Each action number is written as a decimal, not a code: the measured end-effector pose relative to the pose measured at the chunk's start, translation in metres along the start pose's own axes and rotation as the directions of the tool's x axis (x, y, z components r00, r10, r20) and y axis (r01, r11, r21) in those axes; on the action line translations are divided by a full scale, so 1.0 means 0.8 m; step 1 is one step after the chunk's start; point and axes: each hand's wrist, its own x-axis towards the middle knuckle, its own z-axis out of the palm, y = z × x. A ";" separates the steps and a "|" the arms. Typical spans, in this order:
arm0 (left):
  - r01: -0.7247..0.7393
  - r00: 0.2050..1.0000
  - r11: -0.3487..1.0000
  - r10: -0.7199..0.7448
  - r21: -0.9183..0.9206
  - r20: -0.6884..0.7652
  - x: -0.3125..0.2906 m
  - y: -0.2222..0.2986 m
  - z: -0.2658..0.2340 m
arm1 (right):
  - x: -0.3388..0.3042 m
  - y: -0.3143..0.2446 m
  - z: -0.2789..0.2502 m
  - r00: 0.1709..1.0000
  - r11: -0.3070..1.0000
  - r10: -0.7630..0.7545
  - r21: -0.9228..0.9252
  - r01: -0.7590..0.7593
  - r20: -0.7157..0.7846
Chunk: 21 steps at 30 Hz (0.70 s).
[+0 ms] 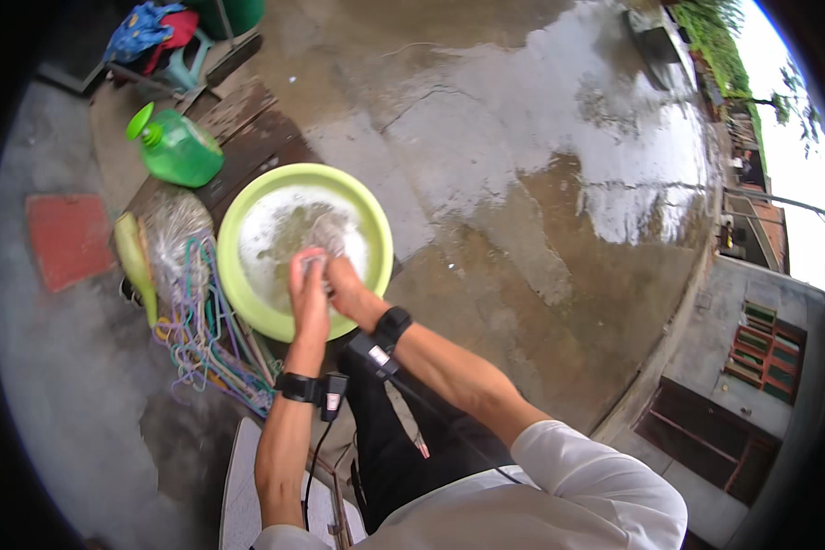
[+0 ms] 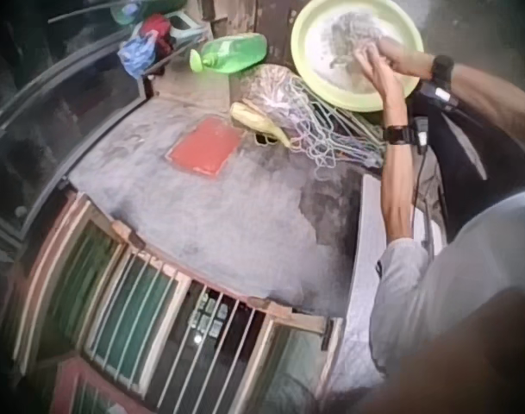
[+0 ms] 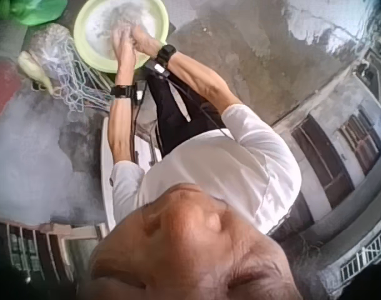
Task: Cleaning a door, air cooler, and wall tiles with a cloth, then washing the cloth in a basin of soapy water.
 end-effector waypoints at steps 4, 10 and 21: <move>-0.223 0.974 0.967 0.215 0.126 0.071 -0.002 -0.015 -0.001 | 0.022 0.015 -0.005 0.999 0.999 -0.014 0.042 0.013 0.035; 0.076 0.997 0.988 -0.072 -0.134 0.031 -0.001 0.005 -0.012 | -0.021 0.001 0.017 0.996 0.996 -0.083 0.040 0.085 -0.045; 0.367 0.927 0.854 -0.303 -0.368 0.222 0.018 0.005 -0.079 | -0.041 -0.011 -0.002 0.931 0.847 -0.245 -0.408 0.342 0.271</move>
